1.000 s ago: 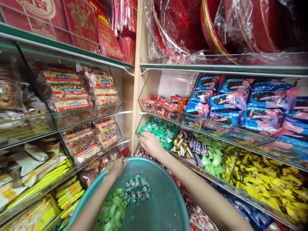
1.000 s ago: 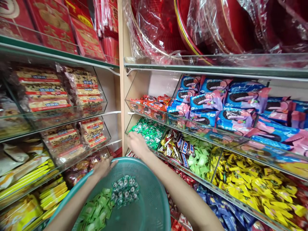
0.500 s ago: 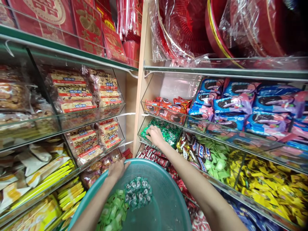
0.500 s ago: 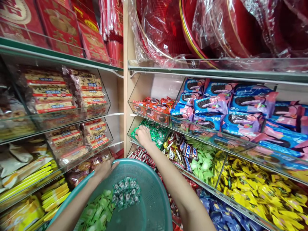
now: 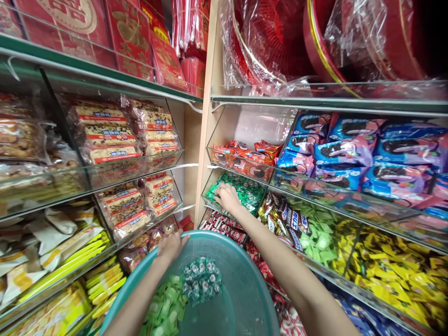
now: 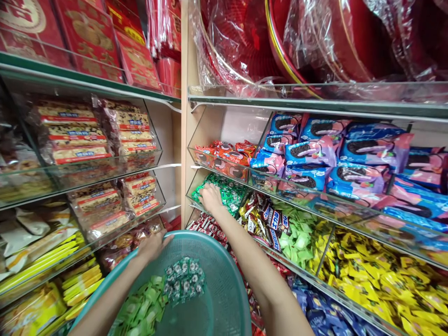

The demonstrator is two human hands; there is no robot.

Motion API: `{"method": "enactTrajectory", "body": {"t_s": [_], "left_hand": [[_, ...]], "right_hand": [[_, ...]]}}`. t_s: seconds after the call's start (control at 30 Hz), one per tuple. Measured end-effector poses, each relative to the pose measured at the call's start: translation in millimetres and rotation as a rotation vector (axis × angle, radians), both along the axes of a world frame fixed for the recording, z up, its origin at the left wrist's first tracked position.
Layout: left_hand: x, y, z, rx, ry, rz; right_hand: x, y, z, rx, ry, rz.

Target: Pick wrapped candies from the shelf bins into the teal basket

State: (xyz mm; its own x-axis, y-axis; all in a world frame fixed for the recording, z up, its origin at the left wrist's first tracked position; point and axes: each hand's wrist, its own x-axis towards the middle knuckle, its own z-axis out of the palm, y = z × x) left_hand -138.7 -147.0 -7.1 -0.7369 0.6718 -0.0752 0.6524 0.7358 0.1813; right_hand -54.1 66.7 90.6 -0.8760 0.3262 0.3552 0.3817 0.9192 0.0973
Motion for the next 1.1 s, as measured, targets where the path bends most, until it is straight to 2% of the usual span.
{"method": "enactTrajectory", "body": {"t_s": [0.37, 0.57, 0.67, 0.73, 0.8, 0.87, 1.0, 1.1], "left_hand": [[-2, 3, -0.2, 0.000, 0.013, -0.020], [-3, 1, 1.8, -0.001, 0.016, -0.014], [-4, 2, -0.2, 0.010, 0.025, -0.016], [-5, 3, -2.2, 0.009, 0.030, -0.018], [-6, 4, -3.3, -0.002, 0.033, -0.021], [-4, 5, -2.5, -0.017, 0.037, -0.020], [3, 5, 4.0, -0.015, 0.041, -0.020], [9, 4, 7.9, -0.032, 0.040, -0.017]], "right_hand": [[10, -3, 8.4, -0.016, 0.196, -0.001], [16, -5, 22.1, -0.266, 0.488, 0.008], [25, -25, 28.0, -0.401, 0.623, 0.114], [33, -47, 22.7, -0.502, 0.654, 0.231], [38, -71, 4.3, -0.624, 0.627, 0.321], [40, -92, -27.7, -0.750, 0.548, 0.343], [36, -113, -107.6, -0.978, 0.366, 0.236], [34, -114, -151.0, -1.087, 0.312, 0.122]]}}
